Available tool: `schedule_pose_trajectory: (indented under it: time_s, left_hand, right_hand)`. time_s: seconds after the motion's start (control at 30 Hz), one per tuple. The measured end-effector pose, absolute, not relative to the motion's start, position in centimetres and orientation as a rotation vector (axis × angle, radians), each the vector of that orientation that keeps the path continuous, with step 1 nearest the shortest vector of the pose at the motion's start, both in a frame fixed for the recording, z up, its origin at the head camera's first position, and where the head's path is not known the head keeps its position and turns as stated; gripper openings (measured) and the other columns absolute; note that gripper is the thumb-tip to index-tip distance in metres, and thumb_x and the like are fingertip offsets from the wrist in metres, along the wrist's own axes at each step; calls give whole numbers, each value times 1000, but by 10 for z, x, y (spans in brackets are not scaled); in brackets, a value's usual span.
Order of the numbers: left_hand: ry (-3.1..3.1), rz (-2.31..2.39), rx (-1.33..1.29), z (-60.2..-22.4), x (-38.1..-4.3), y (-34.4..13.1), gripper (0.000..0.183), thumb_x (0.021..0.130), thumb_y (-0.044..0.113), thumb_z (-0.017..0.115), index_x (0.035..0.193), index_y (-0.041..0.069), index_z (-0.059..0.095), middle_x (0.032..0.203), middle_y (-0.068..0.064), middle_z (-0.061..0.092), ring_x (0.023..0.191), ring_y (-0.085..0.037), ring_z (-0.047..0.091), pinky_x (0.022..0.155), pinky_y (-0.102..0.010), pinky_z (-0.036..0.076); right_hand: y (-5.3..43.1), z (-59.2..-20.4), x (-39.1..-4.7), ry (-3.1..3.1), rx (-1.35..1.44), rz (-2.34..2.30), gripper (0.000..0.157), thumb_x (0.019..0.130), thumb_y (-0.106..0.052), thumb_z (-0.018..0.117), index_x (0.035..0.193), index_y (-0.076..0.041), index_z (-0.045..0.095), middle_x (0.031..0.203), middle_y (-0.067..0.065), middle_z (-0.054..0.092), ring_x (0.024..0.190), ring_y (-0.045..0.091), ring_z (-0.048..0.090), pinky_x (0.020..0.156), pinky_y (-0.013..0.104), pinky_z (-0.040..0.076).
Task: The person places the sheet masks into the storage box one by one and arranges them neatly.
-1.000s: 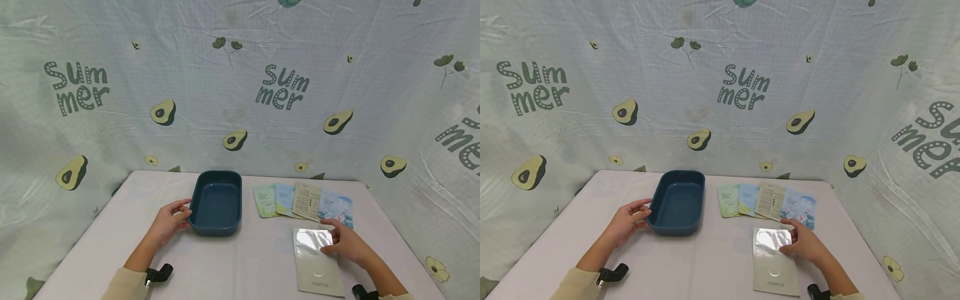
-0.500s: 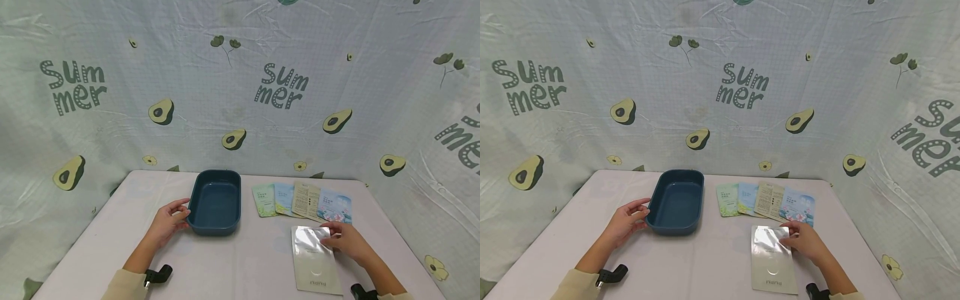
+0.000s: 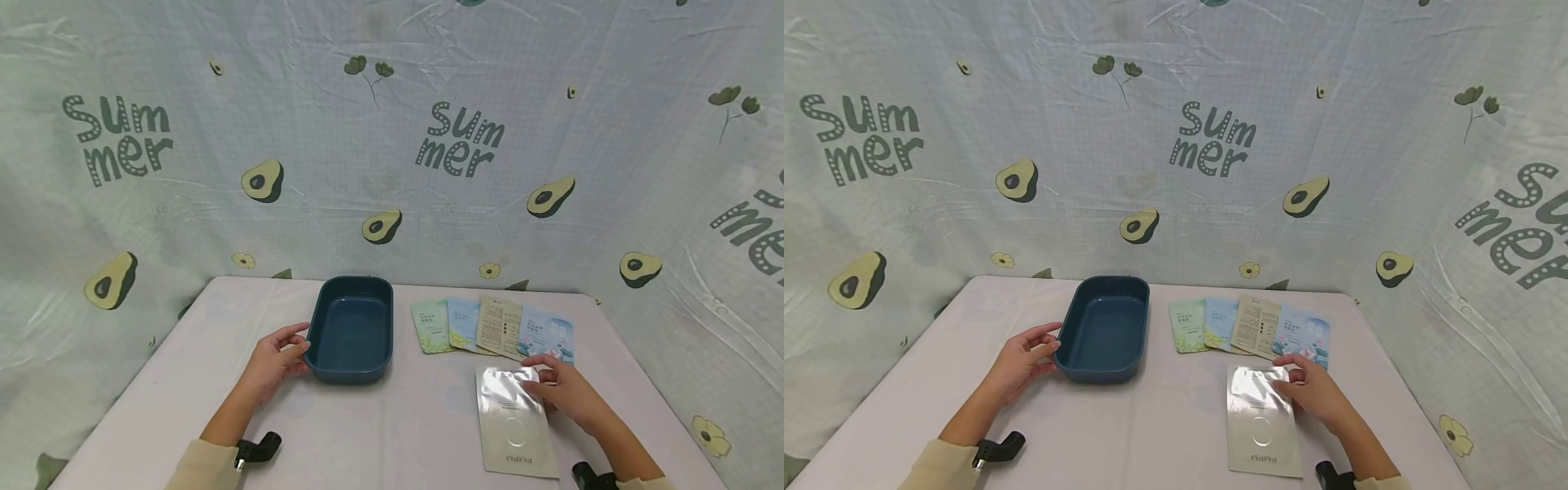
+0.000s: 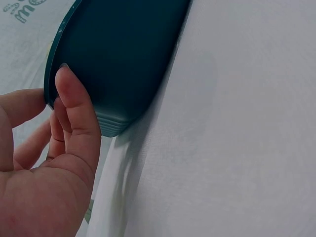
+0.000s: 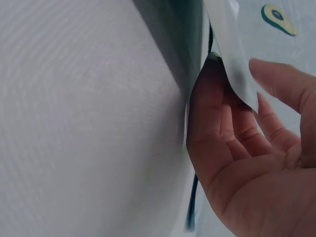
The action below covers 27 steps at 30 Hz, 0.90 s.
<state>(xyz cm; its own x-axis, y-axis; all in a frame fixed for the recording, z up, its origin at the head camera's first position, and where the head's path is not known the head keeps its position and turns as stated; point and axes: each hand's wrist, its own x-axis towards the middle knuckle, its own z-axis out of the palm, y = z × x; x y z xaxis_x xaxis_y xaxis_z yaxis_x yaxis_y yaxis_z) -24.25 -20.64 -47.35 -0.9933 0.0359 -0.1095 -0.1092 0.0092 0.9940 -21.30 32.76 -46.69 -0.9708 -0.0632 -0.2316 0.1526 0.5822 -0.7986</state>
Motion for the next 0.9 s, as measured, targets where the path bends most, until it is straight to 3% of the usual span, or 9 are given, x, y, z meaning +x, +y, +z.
schedule_pose_trajectory:
  time_s: [0.2,0.4,0.67,0.9]
  left_hand:
    - [2147,2142,-80,-473,-242,-206,53,102,11,61,152,1,44,102,0,54,76,-11,61,71,-25,60]
    - [2143,2136,-84,-473,-241,-206,54,102,12,62,153,2,44,102,0,54,75,-11,61,72,-25,60]
    - [2138,2133,-92,-474,-242,-206,55,102,12,62,153,3,44,102,0,54,76,-12,61,71,-25,60]
    - [2141,2127,-91,-473,-242,-206,55,102,13,62,153,3,43,103,0,54,76,-12,61,71,-26,61]
  right_hand:
    - [329,-465,-212,2469,7,-1437,81,85,-20,83,153,-7,40,110,15,57,83,21,60,66,31,56]
    - [326,-460,-210,2396,-112,-1491,96,79,-9,86,157,-2,32,122,23,50,84,21,62,71,28,57]
    - [326,-462,-212,2360,-164,-1507,96,78,-9,87,156,0,31,109,17,64,95,24,64,78,30,59]
    - [326,-462,-212,2321,-171,-1528,95,81,-11,85,158,-3,29,108,16,65,92,23,66,79,30,61]
